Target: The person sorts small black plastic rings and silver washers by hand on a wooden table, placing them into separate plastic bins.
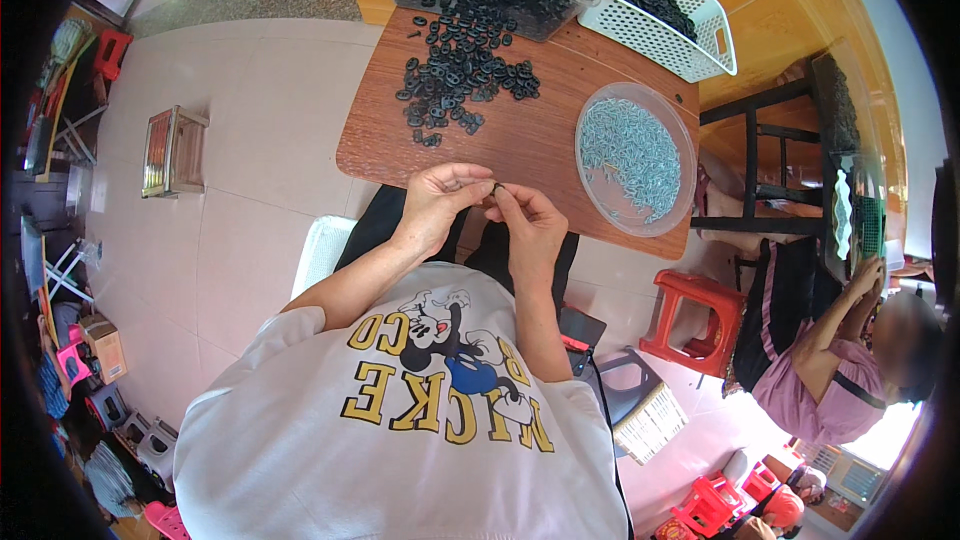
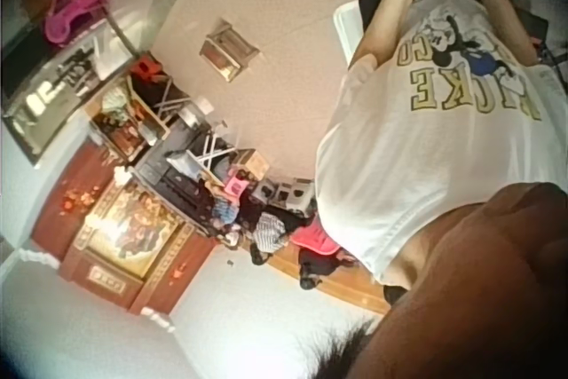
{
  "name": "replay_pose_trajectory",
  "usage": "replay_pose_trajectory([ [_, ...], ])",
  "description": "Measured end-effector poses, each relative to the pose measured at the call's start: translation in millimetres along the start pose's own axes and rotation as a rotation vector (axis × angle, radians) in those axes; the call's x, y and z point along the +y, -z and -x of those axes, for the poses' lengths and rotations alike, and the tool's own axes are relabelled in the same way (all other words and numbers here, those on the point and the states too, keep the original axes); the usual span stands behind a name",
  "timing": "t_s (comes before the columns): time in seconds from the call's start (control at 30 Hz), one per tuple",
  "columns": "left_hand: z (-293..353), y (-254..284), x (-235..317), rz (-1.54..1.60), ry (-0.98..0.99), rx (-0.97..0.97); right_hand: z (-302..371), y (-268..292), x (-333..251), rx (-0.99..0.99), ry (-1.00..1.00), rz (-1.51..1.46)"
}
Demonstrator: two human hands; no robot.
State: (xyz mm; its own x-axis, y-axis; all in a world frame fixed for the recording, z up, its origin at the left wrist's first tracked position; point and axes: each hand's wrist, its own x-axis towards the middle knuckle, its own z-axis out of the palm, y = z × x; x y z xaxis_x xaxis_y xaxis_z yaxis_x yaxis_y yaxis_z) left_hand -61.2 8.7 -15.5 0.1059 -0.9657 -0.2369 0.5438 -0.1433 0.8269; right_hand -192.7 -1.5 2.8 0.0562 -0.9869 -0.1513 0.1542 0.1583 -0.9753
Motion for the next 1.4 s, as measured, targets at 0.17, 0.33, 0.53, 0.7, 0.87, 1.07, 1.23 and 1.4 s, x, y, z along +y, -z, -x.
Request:
replay_pose_trajectory([
  [0.17, -3.8, 0.6, 7.6, 0.043, 0.062, 0.006, -6.1, -8.6, 5.4, 0.042, -0.049, -0.124],
  [0.33, -6.9, 0.9, 10.7, 0.133, 0.128, -0.011, -8.9, -8.7, 7.0, 0.060, -0.008, -0.113],
  [0.53, -8.8, 6.6, 7.7, 0.071, 0.123, -0.015, -8.1, -9.6, 8.7, 0.037, 0.060, -0.004],
  [0.7, -9.2, 9.6, 9.7, -0.003, 0.140, -0.015, -6.6, -2.5, 11.1, 0.021, 0.089, 0.130],
  [0.87, -8.6, 11.6, 11.9, -0.029, 0.154, -0.061, -1.3, -6.3, 5.8, 0.039, 0.011, 0.146],
  [1.07, -8.1, 16.5, 18.0, -0.039, 0.135, -0.042, -3.5, -9.4, 10.3, 0.035, -0.008, -0.018],
  [1.23, -21.6, 24.1, 50.1, -0.562, -0.173, 0.073, -9.8, -0.4, 10.4, 0.088, 0.004, -0.126],
  [1.4, -54.3, 43.0, 55.0, -1.392, -0.790, 0.102, -6.9, -3.2, 9.6, 0.064, -0.003, -0.157],
])
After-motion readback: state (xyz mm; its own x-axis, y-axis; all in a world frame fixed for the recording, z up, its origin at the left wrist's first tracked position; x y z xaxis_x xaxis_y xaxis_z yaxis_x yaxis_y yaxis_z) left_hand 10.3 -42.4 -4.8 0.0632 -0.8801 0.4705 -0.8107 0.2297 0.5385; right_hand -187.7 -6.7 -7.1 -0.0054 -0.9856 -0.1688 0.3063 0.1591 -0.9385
